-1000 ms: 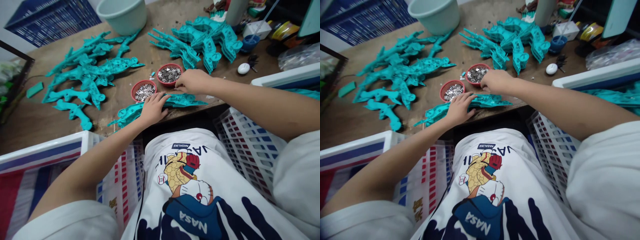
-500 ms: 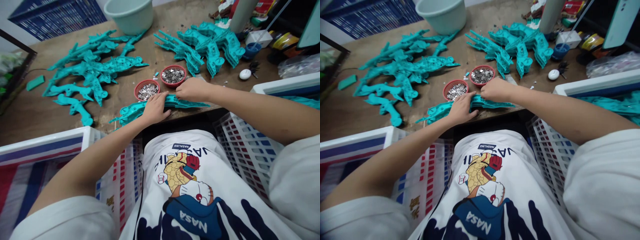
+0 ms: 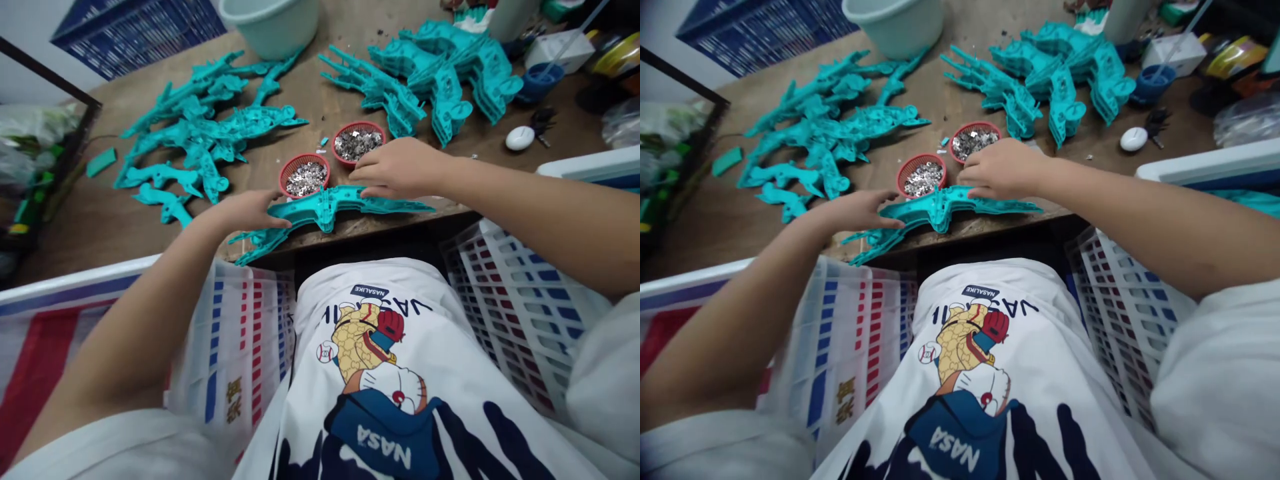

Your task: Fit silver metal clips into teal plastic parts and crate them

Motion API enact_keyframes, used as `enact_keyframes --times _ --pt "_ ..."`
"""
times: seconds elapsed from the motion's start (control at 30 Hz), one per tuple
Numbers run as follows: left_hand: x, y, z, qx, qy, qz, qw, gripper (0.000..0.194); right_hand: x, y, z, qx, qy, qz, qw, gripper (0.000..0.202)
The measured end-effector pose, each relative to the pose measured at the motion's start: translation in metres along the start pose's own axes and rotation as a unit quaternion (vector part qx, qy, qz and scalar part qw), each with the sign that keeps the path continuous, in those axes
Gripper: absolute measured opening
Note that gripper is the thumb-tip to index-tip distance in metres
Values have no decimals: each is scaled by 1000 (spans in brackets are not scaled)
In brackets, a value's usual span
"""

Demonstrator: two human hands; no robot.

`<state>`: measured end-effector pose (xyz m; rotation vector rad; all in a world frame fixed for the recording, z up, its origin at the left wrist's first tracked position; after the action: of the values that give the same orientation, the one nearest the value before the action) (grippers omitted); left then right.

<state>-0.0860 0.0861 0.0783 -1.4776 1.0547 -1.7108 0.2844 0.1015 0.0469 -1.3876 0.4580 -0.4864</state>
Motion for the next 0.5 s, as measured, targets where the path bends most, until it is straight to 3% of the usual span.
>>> enact_keyframes --times 0.1,0.2,0.5 --pt "-3 17 -7 -6 -20 -14 1000 87 0 10 -8 -28 30 -29 999 71" --pt "0 20 -8 -35 -2 10 999 67 -2 19 -18 -35 72 -83 993 84" --pt "-3 30 -14 -53 -2 -8 999 70 -9 19 -17 -93 98 -51 990 70"
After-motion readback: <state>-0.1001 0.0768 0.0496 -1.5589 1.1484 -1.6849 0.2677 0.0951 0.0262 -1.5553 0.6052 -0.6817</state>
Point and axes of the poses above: each hand's wrist, its own x-axis away from the middle knuckle, its own y-axis out of the palm, z = x × y, the point moved 1 cm from there along -x, towards the middle knuckle, and after that the axes turned 9 degrees about x, right-handed, at the moved point
